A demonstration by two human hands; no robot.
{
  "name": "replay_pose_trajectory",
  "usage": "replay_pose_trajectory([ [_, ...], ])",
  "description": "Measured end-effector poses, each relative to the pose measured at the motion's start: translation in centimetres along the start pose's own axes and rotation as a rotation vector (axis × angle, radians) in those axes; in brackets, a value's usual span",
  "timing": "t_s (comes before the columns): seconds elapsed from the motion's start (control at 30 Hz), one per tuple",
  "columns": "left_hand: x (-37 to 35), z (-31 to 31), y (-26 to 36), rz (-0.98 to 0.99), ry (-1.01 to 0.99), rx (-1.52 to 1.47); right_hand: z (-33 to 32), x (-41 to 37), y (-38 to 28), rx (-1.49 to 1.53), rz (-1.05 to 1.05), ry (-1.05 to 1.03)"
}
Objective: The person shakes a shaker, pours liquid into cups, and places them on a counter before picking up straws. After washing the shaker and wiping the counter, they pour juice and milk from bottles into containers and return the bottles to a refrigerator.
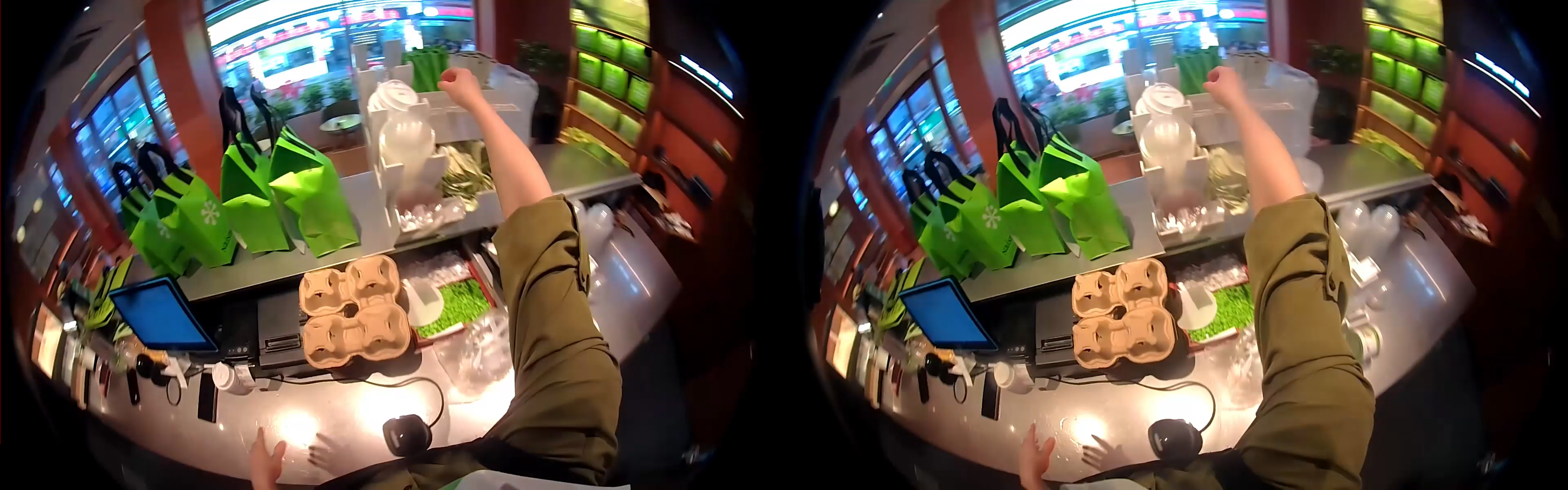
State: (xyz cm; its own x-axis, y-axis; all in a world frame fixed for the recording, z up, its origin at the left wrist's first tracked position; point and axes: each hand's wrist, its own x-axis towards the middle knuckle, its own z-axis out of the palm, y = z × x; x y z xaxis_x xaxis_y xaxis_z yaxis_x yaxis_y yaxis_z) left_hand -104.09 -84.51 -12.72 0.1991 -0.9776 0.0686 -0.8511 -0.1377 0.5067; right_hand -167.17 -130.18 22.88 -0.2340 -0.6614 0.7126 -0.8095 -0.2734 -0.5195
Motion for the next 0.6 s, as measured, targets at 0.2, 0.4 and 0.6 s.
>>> replay_pose_trajectory([
  [0.2, -5.9, -6.1, 11.8, -0.591, -0.124, -0.010, 8.1, 5.8, 1.2, 0.025, -0.004, 0.002],
  [0.4, -6.3, -4.5, 16.7, -0.749, -0.193, 0.184, 8.4, 11.1, 5.2, 0.019, -0.054, -0.097],
  [0.6, -5.3, -2.7, 14.3, -0.628, -0.065, 0.173, 10.1, 15.1, 8.7, 0.101, -0.374, -0.234],
])
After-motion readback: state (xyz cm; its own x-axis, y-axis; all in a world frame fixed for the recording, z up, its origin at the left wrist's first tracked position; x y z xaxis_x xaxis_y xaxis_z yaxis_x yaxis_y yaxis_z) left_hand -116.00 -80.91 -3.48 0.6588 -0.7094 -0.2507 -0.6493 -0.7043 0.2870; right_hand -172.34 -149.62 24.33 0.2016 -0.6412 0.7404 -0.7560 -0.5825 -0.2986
